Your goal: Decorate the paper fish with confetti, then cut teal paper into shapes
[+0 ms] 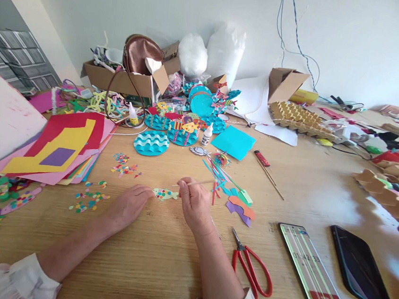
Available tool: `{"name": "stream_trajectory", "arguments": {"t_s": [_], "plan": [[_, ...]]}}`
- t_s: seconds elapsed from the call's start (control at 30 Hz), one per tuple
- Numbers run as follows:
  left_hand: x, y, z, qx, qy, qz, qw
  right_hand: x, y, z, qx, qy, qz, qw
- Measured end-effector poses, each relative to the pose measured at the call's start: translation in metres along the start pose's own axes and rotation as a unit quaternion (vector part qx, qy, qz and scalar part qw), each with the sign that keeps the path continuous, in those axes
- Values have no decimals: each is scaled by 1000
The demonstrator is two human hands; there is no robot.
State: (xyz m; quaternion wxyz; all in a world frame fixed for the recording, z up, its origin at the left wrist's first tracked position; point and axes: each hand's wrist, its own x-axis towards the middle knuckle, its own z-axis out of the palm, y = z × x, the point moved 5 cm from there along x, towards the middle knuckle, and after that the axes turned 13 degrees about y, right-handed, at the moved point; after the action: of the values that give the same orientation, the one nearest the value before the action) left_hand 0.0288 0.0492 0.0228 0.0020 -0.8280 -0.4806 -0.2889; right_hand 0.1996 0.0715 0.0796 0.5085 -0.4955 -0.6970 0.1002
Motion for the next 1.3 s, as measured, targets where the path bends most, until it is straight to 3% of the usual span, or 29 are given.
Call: {"name": "stream_trajectory", "arguments": {"t_s": [0.13, 0.23, 0.4, 0.53, 0.63, 0.73, 0.87, 1.17, 1.3], "plan": [[2, 0, -3, -35, -10, -28, 999, -1, 4, -1, -1, 24, 10, 1000], [8, -5, -17, -109, 7, -77, 991, -2, 7, 3, 13, 26, 13, 1000], [14, -28, -72, -145, 55, -172, 973, -1, 4, 6, 24, 18, -9, 1000], [-2, -67, -116, -71, 13, -260, 963, 1, 0, 6, 15, 12, -14, 1000], [-23, -99, -132, 40, -20, -294, 955, 0, -1, 8, 6, 2, -15, 1000], [-40, -116, -131, 104, -51, -258, 959, 0, -1, 9, 1, -5, -21, 1000], [-53, -120, -116, 114, -104, -221, 963, 0, -2, 10, -3, -6, -33, 999], [-46, -131, -87, 140, -128, -218, 957, -1, 0, 10, -10, -6, -39, 999], [-44, -136, -82, 146, -137, -208, 957, 0, 1, 10, -12, -4, -40, 999]]}}
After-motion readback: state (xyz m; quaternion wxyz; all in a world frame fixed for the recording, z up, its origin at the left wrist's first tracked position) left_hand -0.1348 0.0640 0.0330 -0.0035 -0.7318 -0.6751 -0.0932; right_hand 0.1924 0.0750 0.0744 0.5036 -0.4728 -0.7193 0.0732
